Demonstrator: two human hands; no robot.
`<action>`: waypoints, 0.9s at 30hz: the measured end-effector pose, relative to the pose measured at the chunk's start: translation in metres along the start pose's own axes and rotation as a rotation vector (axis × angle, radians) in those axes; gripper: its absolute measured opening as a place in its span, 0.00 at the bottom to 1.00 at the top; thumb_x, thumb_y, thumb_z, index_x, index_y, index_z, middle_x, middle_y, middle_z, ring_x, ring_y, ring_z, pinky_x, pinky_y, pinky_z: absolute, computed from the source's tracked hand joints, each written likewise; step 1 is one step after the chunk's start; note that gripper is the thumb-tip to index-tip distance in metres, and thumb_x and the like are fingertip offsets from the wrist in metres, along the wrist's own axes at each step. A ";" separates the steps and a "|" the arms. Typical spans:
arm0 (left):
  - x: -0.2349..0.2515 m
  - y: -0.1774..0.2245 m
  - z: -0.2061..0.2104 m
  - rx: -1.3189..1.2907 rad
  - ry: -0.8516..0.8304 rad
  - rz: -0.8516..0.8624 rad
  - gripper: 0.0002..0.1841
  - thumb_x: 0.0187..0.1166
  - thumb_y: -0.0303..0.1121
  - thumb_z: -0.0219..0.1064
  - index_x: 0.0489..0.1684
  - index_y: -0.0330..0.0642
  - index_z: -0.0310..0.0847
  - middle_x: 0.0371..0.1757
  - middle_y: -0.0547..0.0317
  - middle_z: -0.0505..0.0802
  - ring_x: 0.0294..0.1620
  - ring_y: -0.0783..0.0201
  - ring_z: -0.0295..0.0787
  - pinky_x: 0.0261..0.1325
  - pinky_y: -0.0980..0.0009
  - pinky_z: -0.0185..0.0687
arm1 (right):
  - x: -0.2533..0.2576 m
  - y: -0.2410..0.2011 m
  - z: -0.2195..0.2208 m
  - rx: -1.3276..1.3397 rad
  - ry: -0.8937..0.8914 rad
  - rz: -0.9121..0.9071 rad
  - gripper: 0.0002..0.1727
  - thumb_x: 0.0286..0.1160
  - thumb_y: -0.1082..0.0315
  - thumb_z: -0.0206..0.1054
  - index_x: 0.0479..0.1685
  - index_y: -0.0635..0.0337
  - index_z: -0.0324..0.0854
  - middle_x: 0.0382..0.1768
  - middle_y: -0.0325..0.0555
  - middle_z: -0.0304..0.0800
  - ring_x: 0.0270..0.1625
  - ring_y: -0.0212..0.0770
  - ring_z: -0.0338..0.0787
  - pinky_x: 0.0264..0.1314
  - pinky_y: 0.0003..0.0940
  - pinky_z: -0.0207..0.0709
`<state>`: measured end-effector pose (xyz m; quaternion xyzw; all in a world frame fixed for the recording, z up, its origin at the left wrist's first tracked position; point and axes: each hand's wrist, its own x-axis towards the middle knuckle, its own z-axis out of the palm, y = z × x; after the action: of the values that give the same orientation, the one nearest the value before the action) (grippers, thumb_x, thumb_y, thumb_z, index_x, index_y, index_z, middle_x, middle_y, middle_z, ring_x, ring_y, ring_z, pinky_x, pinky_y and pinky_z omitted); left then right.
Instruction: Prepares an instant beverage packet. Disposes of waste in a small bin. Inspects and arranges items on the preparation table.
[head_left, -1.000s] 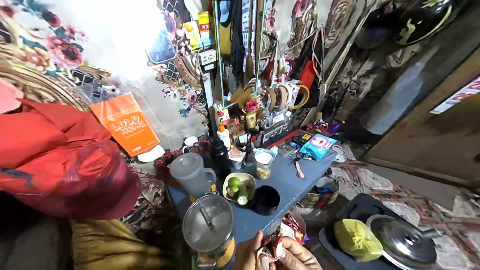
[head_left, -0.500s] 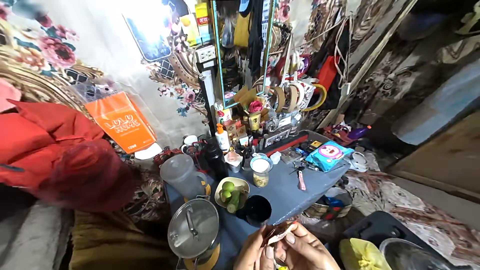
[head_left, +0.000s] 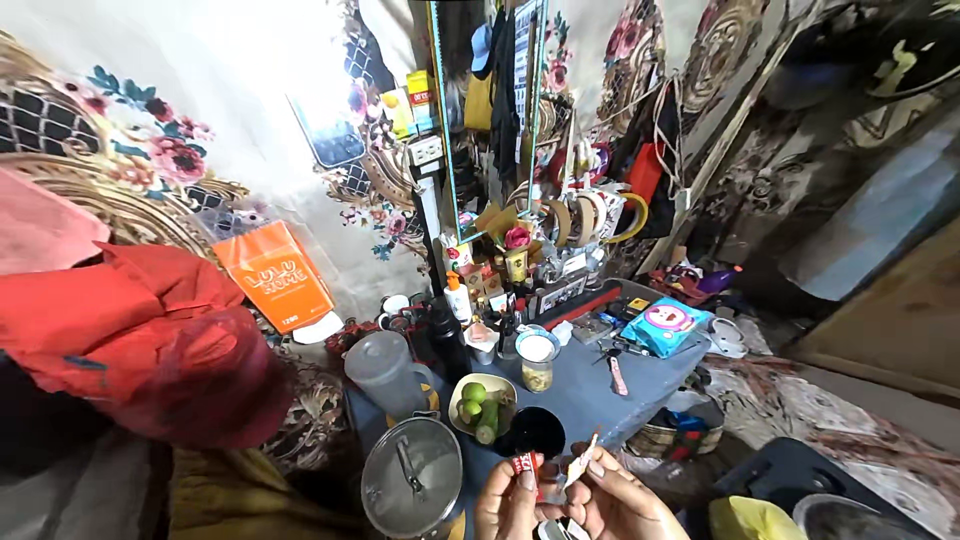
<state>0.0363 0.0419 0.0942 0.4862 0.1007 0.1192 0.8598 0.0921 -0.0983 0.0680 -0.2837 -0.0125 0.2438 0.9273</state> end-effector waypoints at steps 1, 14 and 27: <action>0.000 0.000 -0.002 0.015 -0.030 0.012 0.14 0.88 0.23 0.46 0.58 0.31 0.78 0.45 0.56 0.93 0.43 0.63 0.93 0.45 0.65 0.92 | 0.000 -0.001 -0.002 -0.008 -0.027 0.012 0.10 0.84 0.67 0.59 0.50 0.51 0.88 0.39 0.47 0.94 0.35 0.37 0.93 0.41 0.32 0.89; 0.005 0.021 -0.012 0.544 -0.392 0.418 0.37 0.62 0.38 0.85 0.67 0.19 0.77 0.61 0.39 0.90 0.55 0.66 0.91 0.59 0.71 0.89 | -0.005 -0.006 0.002 -0.117 -0.334 0.134 0.12 0.80 0.64 0.67 0.56 0.51 0.92 0.46 0.44 0.97 0.46 0.34 0.94 0.53 0.31 0.88; 0.003 0.018 -0.009 0.661 -0.363 0.378 0.28 0.58 0.36 0.86 0.54 0.24 0.85 0.44 0.50 0.91 0.37 0.76 0.84 0.41 0.82 0.82 | -0.017 -0.011 0.000 -0.099 -0.347 0.198 0.12 0.79 0.67 0.67 0.54 0.48 0.93 0.49 0.42 0.96 0.47 0.30 0.94 0.52 0.26 0.87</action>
<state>0.0342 0.0590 0.1052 0.7587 -0.1106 0.1486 0.6245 0.0815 -0.1139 0.0757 -0.2825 -0.1561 0.3782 0.8676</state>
